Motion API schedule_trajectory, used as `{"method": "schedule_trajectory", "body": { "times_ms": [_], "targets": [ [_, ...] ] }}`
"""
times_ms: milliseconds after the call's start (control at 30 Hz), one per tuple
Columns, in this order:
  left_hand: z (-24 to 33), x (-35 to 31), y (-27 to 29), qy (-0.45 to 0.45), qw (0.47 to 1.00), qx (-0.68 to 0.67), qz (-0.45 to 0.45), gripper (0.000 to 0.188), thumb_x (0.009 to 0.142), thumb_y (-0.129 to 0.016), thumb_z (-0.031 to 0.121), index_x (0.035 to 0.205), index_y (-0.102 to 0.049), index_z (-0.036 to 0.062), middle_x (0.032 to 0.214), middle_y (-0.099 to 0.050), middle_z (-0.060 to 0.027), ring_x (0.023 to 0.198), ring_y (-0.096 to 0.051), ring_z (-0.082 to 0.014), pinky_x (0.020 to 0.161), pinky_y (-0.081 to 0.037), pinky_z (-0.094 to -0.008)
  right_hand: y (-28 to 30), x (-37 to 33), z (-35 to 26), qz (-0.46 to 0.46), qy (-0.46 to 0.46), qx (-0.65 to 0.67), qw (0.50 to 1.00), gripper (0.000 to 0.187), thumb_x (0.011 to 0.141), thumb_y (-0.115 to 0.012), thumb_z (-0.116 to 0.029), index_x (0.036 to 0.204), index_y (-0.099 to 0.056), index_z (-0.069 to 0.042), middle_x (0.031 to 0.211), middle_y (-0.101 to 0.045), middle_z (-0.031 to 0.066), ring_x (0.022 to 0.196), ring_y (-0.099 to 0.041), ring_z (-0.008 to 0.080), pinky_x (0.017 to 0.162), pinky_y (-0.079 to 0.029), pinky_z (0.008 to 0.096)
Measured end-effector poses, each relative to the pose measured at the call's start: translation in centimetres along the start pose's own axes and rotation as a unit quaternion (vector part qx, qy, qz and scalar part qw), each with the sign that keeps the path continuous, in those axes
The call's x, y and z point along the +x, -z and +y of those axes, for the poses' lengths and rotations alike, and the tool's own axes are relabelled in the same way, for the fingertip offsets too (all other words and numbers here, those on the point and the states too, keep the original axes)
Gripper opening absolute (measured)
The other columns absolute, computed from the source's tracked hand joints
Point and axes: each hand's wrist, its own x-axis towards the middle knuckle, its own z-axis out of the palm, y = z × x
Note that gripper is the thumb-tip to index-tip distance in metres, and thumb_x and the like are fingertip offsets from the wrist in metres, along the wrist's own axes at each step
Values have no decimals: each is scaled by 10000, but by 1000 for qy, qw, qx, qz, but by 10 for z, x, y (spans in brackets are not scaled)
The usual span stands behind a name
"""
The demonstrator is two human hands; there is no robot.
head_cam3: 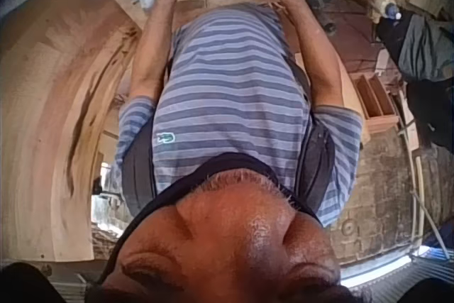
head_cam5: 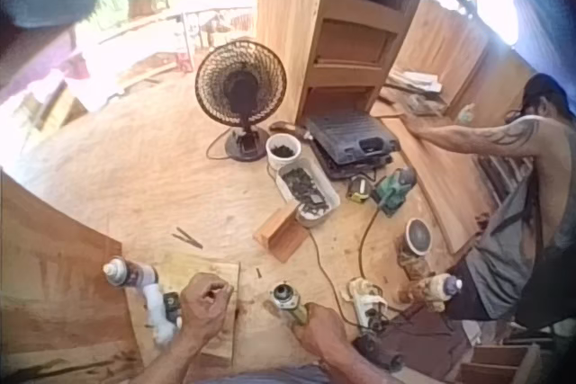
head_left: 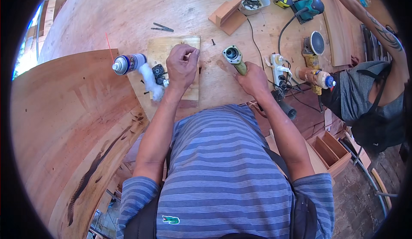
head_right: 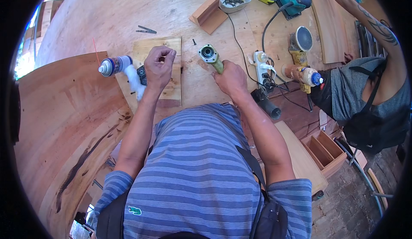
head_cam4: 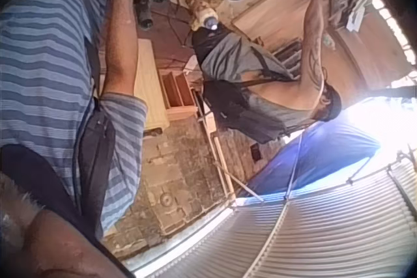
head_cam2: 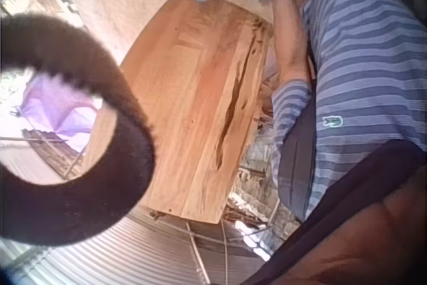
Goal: The person cleans a green nail gun with a white cloth, then inserts a metal tube into the tool. They connect a red air hose to the nail gun and continue to wipe the tool's exterior. The person handles the tool and hose, preparing it for use.
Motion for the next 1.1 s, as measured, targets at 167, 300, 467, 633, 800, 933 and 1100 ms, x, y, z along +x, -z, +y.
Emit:
{"method": "schedule_trajectory", "body": {
  "times_ms": [167, 300, 467, 633, 800, 933, 1100],
  "targets": [
    [2, 4, -4, 8, 1000, -12, -7, 66, 860, -709, 59, 870, -692, -4, 864, -652, -79, 719, -614, -127, 626, -505, -253, 0, 0, -2, 3, -5, -6, 1000, 351, 765, -749, -284, 987, -679, -22, 920, -690, 236, 925, -657, 413, 821, -508, 491],
    [8, 12, -16, -24, 999, -28, 6, 79, 855, -703, 78, 843, -693, 0, 797, -644, -97, 671, -611, -161, 580, -494, -273, -2, -1, -2, 6, -6, -4, 1000, 338, 765, -750, -276, 976, -679, -22, 920, -689, 235, 923, -657, 413, 820, -509, 493],
    [34, 40, -32, -60, 998, -19, -8, 140, 909, -689, 111, 865, -674, -21, 815, -649, -76, 713, -582, -114, 644, -481, -264, 3, -2, -7, -6, -13, -16, 1000, 325, 794, -754, -255, 994, -674, -12, 927, -692, 230, 924, -662, 404, 808, -513, 498],
    [60, 58, -47, -77, 997, -9, -15, 267, 940, -664, 238, 845, -675, -11, 776, -641, -99, 706, -593, -171, 632, -475, -313, 3, -3, -7, 2, -11, -25, 1000, 323, 793, -751, -251, 1005, -681, -17, 926, -693, 236, 927, -665, 403, 817, -515, 494],
    [82, 48, -78, -292, 914, 242, -143, 462, 936, -586, 465, 783, -688, 41, 782, -636, -135, 826, -595, -301, 685, -470, -432, -8, 3, -1, 24, 0, -31, 999, 343, 812, -726, -290, 1018, -686, -19, 932, -688, 256, 928, -666, 405, 830, -514, 493],
    [68, 29, -106, -221, 912, 305, -161, 581, 925, -519, 580, 833, -704, 38, 789, -645, -131, 867, -609, -295, 703, -487, -424, -13, 5, 5, 1, 30, -82, 996, 327, 828, -704, -312, 972, -699, -19, 889, -690, 250, 884, -672, 407, 793, -522, 502],
    [72, 26, -96, -149, 913, 313, -217, 690, 914, -463, 664, 846, -706, 21, 797, -663, -147, 829, -651, -303, 716, -508, -434, -16, 0, 2, 10, 32, -70, 997, 335, 844, -675, -344, 945, -696, -26, 846, -682, 253, 835, -658, 437, 731, -514, 527]
  ]
}}
